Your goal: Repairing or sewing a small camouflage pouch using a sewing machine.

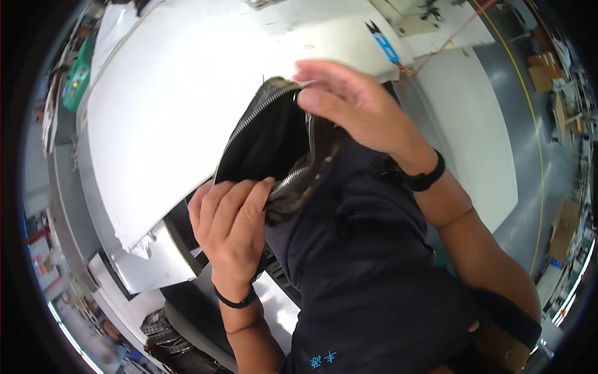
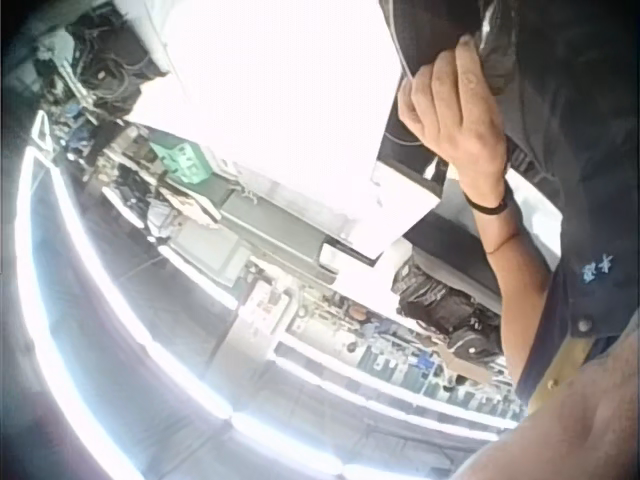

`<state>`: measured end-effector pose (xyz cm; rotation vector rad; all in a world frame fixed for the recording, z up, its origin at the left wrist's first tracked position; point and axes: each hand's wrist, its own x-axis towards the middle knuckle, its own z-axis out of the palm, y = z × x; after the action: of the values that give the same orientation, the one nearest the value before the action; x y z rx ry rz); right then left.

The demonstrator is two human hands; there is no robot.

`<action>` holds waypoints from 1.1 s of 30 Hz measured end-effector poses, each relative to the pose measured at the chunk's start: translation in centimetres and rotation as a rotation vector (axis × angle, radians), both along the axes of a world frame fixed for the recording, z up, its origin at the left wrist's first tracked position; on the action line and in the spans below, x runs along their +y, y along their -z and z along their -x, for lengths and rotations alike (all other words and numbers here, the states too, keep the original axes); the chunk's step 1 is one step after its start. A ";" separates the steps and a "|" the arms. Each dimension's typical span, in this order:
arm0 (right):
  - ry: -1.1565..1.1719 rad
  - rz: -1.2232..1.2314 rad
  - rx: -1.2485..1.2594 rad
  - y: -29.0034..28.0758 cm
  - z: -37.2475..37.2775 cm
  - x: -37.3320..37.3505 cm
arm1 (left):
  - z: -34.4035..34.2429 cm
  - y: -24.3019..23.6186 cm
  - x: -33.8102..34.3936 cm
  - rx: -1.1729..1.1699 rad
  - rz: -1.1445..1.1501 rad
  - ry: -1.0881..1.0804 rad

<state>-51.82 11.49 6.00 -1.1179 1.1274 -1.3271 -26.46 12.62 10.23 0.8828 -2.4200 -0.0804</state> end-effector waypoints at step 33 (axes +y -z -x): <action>0.038 -0.190 -0.158 1.3 -1.1 5.2 | 0.6 7.9 3.8 0.209 -0.131 -0.147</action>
<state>-50.77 16.72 4.66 -0.8422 1.1361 -1.2842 -27.02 16.42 2.29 1.0528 -2.1693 -0.2654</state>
